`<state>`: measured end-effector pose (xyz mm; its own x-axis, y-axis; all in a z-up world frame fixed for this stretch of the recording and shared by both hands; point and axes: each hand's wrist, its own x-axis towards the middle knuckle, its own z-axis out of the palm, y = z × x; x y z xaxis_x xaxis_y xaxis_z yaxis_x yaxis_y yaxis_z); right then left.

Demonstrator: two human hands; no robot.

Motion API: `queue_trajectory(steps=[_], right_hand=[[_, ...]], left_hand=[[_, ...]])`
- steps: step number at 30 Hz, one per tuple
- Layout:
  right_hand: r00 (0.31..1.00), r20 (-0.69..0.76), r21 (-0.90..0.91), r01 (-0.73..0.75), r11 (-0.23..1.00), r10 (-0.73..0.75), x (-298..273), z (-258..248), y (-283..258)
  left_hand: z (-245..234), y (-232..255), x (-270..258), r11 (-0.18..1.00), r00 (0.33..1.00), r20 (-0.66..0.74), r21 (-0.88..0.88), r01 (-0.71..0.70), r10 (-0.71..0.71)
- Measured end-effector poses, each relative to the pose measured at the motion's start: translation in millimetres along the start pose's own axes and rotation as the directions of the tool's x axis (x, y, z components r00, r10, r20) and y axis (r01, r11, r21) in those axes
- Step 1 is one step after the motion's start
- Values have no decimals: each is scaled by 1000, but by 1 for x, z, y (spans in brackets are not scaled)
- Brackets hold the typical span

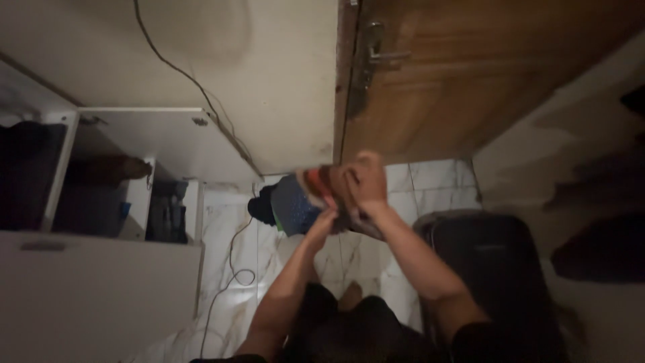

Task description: The person picks up a light blue patterned shirt from a pile on the floor, folds it on a pink Hello Kitty bedspread, and places it into a white wardrobe. They then pick up an orange and brown plaid shirt, fold it on the bed, and place it into the wardrobe.

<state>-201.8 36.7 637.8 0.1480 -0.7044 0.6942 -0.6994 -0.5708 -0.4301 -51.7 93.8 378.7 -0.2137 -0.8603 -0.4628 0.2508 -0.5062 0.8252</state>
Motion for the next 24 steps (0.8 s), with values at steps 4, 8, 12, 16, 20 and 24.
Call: queue_trajectory(steps=[4,8,12,16,20,24], right_hand=[[1000,-14,-21,10,1000,-10,15,-43,17],[950,100,263,-311,913,295,9,-58,54],[916,55,261,-398,879,398,-6,-66,79],[863,34,226,-499,837,505,-7,-84,81],[909,-103,230,-373,899,403,-14,-97,91],[866,-68,302,-456,837,496,3,-125,82]], left_hand=[[-15,8,-2,990,994,-103,131,43,-30],[29,120,-55,974,968,-220,-161,-157,120],[43,176,-47,894,930,-146,-259,-366,339],[63,220,-29,861,899,-49,-269,-431,435],[95,276,-32,810,808,-52,40,-586,587],[108,322,-18,532,606,82,395,-749,791]])
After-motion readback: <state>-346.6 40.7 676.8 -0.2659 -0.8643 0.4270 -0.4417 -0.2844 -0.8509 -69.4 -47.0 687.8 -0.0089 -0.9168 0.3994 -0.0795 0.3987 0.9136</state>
